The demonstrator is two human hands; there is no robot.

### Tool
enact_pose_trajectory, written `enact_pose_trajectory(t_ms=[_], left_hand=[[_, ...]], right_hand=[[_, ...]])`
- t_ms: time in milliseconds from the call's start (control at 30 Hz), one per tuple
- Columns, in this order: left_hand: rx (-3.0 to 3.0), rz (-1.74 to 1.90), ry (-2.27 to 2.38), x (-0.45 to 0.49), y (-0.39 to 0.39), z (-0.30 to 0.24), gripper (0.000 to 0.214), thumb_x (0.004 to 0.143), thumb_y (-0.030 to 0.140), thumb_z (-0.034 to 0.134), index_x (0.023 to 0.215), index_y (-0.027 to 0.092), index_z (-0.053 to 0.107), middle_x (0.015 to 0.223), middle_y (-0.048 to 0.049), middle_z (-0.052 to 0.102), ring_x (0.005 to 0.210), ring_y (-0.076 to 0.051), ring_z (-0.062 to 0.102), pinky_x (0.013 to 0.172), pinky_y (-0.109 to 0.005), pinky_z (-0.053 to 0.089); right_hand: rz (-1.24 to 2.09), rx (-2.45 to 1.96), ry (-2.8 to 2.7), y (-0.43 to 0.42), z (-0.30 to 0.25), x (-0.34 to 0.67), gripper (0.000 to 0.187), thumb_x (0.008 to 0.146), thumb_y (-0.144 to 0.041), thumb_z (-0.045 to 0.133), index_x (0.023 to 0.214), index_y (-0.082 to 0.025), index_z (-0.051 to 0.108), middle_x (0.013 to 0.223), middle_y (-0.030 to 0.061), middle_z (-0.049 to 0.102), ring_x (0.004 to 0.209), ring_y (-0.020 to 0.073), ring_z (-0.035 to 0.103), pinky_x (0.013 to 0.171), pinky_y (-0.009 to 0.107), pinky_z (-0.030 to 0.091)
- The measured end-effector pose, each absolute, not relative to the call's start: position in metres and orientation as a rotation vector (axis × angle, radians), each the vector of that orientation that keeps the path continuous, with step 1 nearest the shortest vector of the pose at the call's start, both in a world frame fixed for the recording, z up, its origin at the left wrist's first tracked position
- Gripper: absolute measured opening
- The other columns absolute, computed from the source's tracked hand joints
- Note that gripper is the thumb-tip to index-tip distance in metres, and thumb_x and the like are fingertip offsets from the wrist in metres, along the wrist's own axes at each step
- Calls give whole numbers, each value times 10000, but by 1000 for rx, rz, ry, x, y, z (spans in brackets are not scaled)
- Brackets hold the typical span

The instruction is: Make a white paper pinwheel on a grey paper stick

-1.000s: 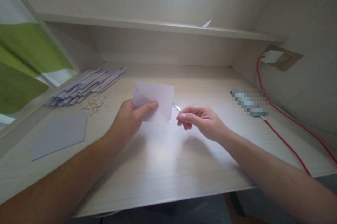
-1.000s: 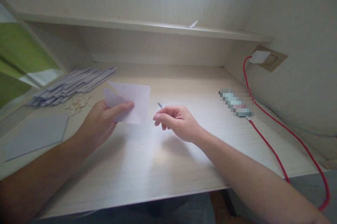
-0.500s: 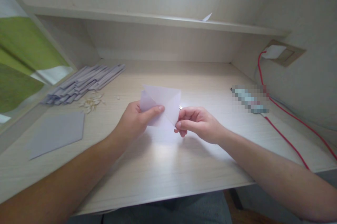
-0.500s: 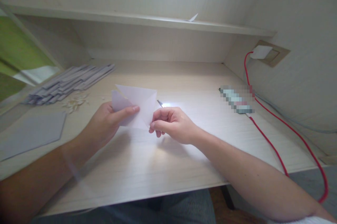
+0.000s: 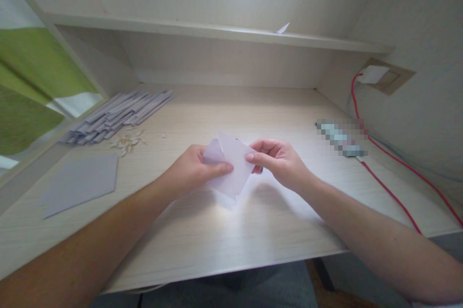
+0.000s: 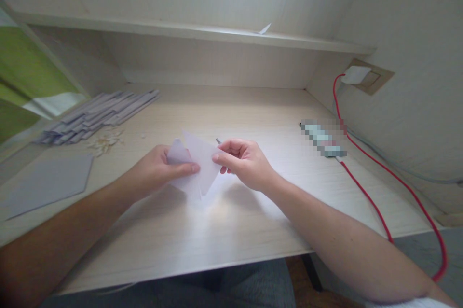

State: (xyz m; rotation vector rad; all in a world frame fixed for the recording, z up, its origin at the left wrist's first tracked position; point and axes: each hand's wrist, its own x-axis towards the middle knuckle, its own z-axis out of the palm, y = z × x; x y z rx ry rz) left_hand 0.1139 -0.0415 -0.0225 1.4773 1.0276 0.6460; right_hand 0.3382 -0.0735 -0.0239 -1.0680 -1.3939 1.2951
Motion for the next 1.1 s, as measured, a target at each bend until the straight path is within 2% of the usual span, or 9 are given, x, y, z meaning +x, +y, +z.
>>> enact_pose_trajectory(t_ms=[167,300,367,467,567,733,867,1100], left_hand=[[1513,768,1036,112,-38,-22,193,691,318,827,794,157,804,726,-38,746,621,-191,640,570,-264,432],[1425,998,956,109,-34,-25,263,709,309,847,923,163,800,873,-55,778,763,-213,679,700,-290,499],[1361,1067,893,109,-34,-25,258,723,312,849,924,163,786,891,-59,776,792,-212,681,736,-298,512],[1337,1081,852,110,-35,-24,208,780,339,809,861,154,758,829,-46,745,726,-182,650,712,-289,501],[1360,1021,830,112,-38,-21,241,830,386,749,891,153,759,846,-56,741,747,-188,646,738,-301,499],[1519,892,940,114,-39,-19,241,755,378,798,791,143,759,758,-54,727,732,-185,625,697,-281,459],[1409,924,887,114,-37,-21,280,776,406,776,879,146,753,825,-63,743,751,-212,662,709,-309,489],[1356,923,925,111,-35,-28,327,769,434,800,885,131,762,808,-79,751,708,-221,673,650,-307,492]], right_hand=[[1262,-1116,-1395,-73,-25,338,137,764,-275,754,722,-164,684,599,-23,613,552,105,541,550,256,407],[1268,-1181,-1379,-73,-22,337,144,739,-252,737,669,-166,645,571,-34,592,525,96,514,539,252,382],[1288,-1193,-1379,-73,-20,337,151,734,-249,734,654,-164,638,574,-33,594,525,95,516,548,254,388],[1330,-1175,-1365,-73,-20,337,167,744,-266,743,658,-164,643,576,-24,607,540,104,535,565,260,400],[1347,-1153,-1314,-71,-24,338,195,774,-311,754,694,-162,656,589,-11,631,548,109,542,570,263,400],[1333,-1157,-1282,-70,-31,338,248,802,-378,773,756,-163,658,644,22,689,575,123,581,585,267,423],[1281,-1135,-1374,-74,-29,333,216,802,-354,777,775,-164,679,635,1,672,575,119,581,587,262,440],[1276,-1144,-1437,-79,-26,330,158,817,-315,750,803,-162,714,683,-4,677,601,114,606,610,258,469]])
